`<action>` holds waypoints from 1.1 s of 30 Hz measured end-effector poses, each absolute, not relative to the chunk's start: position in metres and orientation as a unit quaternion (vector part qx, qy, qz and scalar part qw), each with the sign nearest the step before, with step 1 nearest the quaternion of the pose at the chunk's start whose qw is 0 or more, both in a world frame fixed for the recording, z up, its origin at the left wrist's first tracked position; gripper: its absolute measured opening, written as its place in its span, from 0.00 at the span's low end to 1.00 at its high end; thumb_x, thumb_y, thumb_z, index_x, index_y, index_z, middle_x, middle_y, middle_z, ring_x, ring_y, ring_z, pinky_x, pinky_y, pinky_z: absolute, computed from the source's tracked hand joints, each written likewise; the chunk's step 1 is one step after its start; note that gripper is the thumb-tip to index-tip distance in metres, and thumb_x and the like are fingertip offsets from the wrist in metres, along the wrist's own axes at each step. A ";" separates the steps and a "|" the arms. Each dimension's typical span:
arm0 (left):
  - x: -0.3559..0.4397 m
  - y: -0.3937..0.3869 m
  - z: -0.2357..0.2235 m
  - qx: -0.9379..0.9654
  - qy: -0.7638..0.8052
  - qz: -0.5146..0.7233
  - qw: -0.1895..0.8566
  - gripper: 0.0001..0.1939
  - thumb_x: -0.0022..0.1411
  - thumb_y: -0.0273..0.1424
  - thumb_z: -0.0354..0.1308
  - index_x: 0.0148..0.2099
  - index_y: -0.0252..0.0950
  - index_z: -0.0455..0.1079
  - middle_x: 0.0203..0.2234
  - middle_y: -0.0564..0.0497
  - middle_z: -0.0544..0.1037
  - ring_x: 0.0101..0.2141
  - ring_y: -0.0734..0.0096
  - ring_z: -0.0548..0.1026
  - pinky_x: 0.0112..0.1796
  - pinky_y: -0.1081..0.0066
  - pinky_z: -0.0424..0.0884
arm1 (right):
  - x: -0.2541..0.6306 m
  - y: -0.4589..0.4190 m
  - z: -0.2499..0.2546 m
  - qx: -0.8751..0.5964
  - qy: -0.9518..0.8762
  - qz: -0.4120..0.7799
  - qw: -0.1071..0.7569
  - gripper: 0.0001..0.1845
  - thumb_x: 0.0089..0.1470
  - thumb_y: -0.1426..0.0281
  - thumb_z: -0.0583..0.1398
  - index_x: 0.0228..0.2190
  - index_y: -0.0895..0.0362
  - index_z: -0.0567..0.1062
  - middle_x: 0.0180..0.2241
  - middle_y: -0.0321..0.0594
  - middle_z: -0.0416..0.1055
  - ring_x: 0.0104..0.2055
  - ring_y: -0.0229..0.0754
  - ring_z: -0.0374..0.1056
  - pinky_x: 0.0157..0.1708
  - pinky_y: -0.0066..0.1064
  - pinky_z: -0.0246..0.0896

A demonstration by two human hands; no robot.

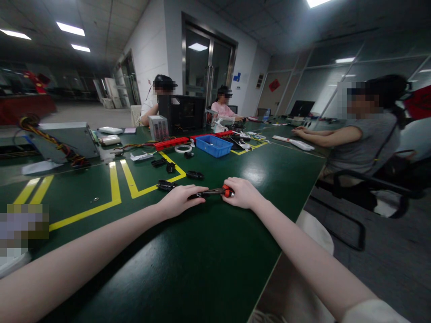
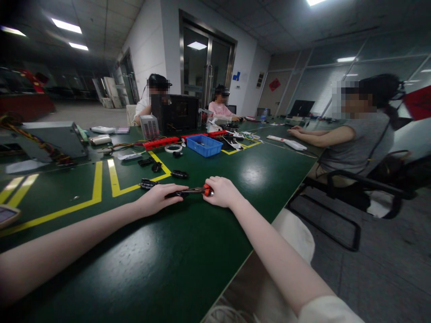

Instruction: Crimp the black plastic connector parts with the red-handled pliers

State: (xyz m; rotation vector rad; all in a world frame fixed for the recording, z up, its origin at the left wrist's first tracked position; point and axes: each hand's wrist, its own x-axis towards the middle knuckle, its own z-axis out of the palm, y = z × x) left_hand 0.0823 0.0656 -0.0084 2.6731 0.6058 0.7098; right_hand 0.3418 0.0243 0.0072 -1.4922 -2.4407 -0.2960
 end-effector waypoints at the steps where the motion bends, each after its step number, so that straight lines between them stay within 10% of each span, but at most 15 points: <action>1: 0.082 0.066 -0.008 0.932 0.212 0.249 0.157 0.20 0.67 0.39 0.52 0.59 0.41 0.65 0.49 0.47 0.75 0.47 0.64 0.75 0.48 0.65 0.70 | 0.342 0.024 0.007 -0.514 -0.841 -0.106 0.133 0.08 0.49 0.64 0.59 0.28 0.55 0.68 0.30 0.40 0.68 0.34 0.41 0.64 0.34 0.30 0.54; 33: 0.082 0.062 -0.011 0.941 0.248 0.215 0.085 0.23 0.67 0.41 0.52 0.63 0.44 0.59 0.46 0.50 0.75 0.41 0.65 0.75 0.40 0.69 0.71 | 0.342 0.024 0.009 -0.529 -0.837 -0.050 0.132 0.09 0.51 0.63 0.58 0.27 0.55 0.66 0.30 0.37 0.69 0.32 0.38 0.65 0.30 0.28 0.53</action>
